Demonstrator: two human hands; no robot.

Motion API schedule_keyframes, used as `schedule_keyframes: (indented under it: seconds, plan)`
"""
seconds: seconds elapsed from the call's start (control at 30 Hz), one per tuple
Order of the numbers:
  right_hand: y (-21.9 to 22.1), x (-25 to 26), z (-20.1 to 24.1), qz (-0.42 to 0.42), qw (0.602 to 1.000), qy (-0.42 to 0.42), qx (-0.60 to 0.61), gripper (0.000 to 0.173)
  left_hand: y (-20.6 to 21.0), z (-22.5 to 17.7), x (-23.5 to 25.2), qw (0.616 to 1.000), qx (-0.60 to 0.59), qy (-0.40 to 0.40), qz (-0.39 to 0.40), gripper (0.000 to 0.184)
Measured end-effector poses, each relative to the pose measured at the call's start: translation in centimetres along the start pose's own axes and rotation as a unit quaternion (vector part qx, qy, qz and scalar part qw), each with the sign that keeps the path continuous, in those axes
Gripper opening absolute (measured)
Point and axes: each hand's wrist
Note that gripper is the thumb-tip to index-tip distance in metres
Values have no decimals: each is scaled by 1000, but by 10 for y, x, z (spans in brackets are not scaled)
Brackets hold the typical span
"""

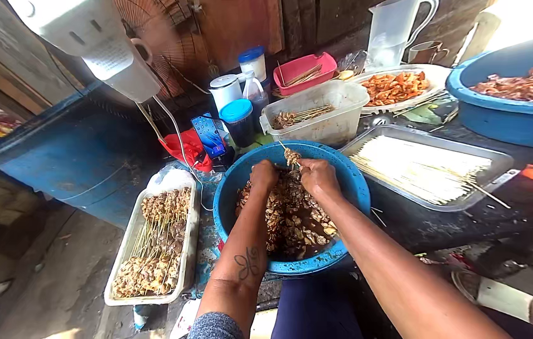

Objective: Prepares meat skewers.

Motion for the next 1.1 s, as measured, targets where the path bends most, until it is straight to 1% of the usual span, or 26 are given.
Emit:
schedule_keyframes:
  seconds: [0.03, 0.07, 0.1, 0.13, 0.17, 0.2, 0.27, 0.3, 0.33, 0.37, 0.4, 0.43, 0.47, 0.57, 0.7, 0.83, 1.0, 1.1]
  plan:
    - [0, 0, 0, 9, 1000, 3, -3, 34, 4, 2, -1, 999, 33, -12, 19, 26]
    - [0, -1, 0, 17, 1000, 4, -7, 34, 5, 5, 0, 999, 30, -22, 26, 25]
    - [0, -2, -1, 22, 1000, 0, -10, 34, 3, 9, 2, 1000, -12, -21, 18, 24]
    - [-1, -3, -2, 25, 1000, -4, -13, 33, 1, 16, 5, 996, -88, -11, -6, 23]
    - [-1, -3, -2, 27, 1000, -6, -14, 33, 1, 22, 8, 980, -195, -2, -33, 20]
    - [-2, -2, -3, 33, 999, -5, -18, 33, 3, 27, 10, 945, -324, -1, -49, 17]
    - [-1, -2, -3, 48, 999, 1, -20, 34, 3, 32, 12, 838, -544, -22, -41, 16]
    - [0, -1, -3, 56, 998, 3, -22, 34, 0, 32, 10, 790, -612, -37, -27, 17]
    - [0, -1, -3, 61, 998, 2, -20, 34, -3, 31, 9, 754, -655, -48, -10, 17]
    - [1, -2, -3, 62, 998, 1, -19, 33, -5, 30, 7, 732, -679, -55, 1, 15]
    - [1, -2, -3, 68, 997, 1, -20, 33, -6, 30, 7, 725, -687, -57, 7, 13]
    - [1, -2, -4, 76, 997, 0, -23, 34, -5, 29, 7, 731, -681, -50, 2, 17]
    - [1, -2, -4, 82, 996, -1, -28, 34, -4, 28, 8, 745, -666, -40, -13, 20]
    - [2, -3, -5, 98, 994, -13, -42, 33, 1, 25, 10, 787, -614, -23, -62, 18]
    - [3, -2, -5, 107, 993, -15, -57, 33, 1, 17, 4, 830, -553, 4, -72, 19]
    - [3, -2, -5, 101, 993, -3, -63, 33, 3, 11, 0, 892, -442, 50, -83, 21]
    - [5, -2, -3, 84, 995, 10, -45, 34, 8, 7, 1, 927, -358, 52, -103, 22]
    - [6, -4, 0, 63, 998, 15, -16, 34, 4, -6, -10, 948, -282, 99, -113, 21]
Point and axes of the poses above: each hand's wrist, its own x-axis towards the middle knuckle, its own y-axis out of the palm, z = x × y, and after that the axes turned 2 degrees about x, right-handed
